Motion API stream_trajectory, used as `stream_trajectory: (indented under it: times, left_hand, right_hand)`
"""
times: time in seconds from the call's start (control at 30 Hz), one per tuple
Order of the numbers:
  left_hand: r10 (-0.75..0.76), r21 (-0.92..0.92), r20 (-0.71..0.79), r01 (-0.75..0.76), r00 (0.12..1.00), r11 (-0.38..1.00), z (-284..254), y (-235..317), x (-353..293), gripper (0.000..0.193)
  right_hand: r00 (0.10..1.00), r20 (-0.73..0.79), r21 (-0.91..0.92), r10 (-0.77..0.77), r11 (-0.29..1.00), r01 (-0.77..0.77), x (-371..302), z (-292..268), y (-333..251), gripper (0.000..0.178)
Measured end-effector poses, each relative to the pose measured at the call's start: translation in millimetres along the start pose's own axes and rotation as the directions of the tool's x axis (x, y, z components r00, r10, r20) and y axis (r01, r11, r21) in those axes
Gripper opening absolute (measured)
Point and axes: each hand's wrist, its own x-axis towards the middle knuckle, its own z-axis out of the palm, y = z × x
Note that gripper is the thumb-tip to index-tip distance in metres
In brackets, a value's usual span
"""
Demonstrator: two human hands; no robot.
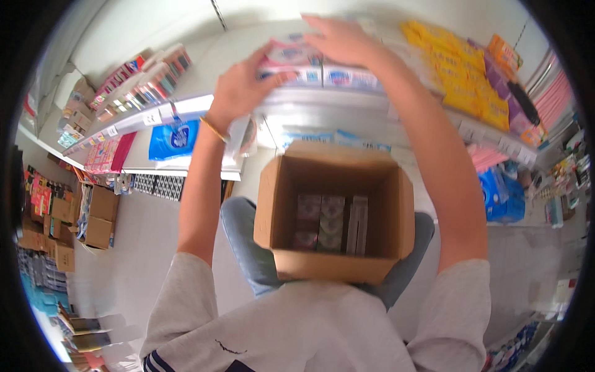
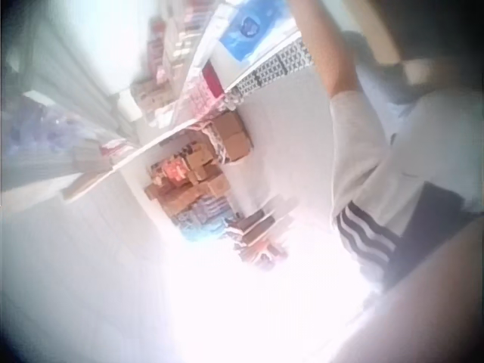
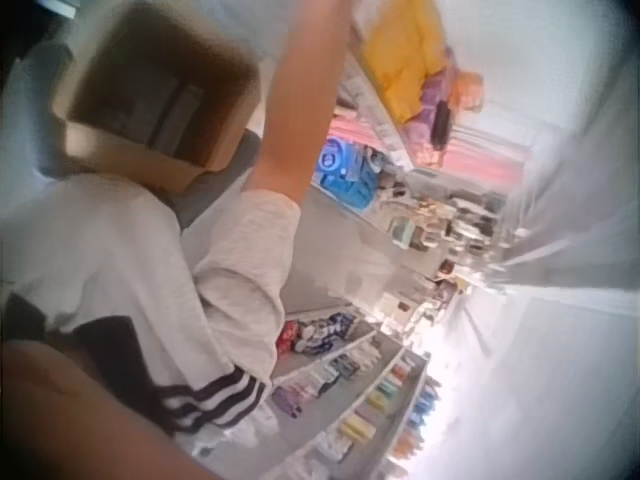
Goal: The person repeatedly picks small rectangular boxes from a cardboard box on their lap and places them onto a store shelf. They arrange the items in neat rows, alternating between different product variations visible by their packaging colors.
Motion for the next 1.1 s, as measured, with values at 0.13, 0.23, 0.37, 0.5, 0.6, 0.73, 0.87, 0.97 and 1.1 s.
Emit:
stream_trajectory:
  times: [0.13,0.23,0.37,0.5,0.6,0.73,0.87,0.97,1.1]
  left_hand:
    - [-0.095,-0.012,0.083,0.096,0.992,0.995,-17.6,-1.6,-8.4,0.080]
    - [-0.098,-0.029,0.104,0.102,0.990,0.994,-10.3,4.8,0.0,0.086]
    - [0.105,-0.169,-0.141,-0.128,0.984,0.977,-19.3,9.0,-6.7,0.079]
    - [0.139,-0.281,-0.392,-0.262,0.909,0.923,-16.7,18.3,-65.6,0.053]
    - [0.072,-0.475,-0.178,-0.150,0.981,0.867,-1.7,33.7,-120.7,0.018]
    - [0.055,-0.485,0.262,0.082,0.963,0.871,54.1,36.3,-188.2,0.020]
    - [0.035,-0.321,0.298,0.065,0.954,0.945,84.3,44.2,-228.7,0.016]
    - [-0.004,-0.272,0.293,0.087,0.956,0.958,87.0,43.5,-236.5,0.014]
    - [-0.035,-0.255,0.295,0.114,0.955,0.960,88.7,45.0,-243.1,0.014]
  right_hand:
    - [0.964,-0.267,0.123,-0.018,0.991,0.052,-23.2,-15.9,-74.8,0.041]
    - [0.919,-0.392,0.199,-0.042,0.971,0.129,-66.8,-27.6,-103.5,0.041]
    - [0.979,-0.202,0.318,0.010,0.946,0.056,-128.4,-27.3,-114.6,0.022]
    - [0.861,0.507,0.446,0.043,0.842,-0.305,-163.9,1.8,-109.1,0.016]
    - [0.490,0.870,0.259,-0.050,0.893,-0.368,-190.2,71.8,-81.7,0.024]
    - [-0.019,0.996,0.083,-0.089,0.974,-0.209,-228.2,224.6,-55.6,0.029]
    - [-0.082,0.996,-0.045,0.024,0.964,-0.264,-285.0,345.5,-50.0,0.031]
    - [0.098,0.993,-0.021,0.071,0.898,-0.439,-317.3,394.7,-71.1,0.032]
    - [0.319,0.942,0.109,0.105,0.804,-0.585,-355.4,419.6,-102.3,0.034]
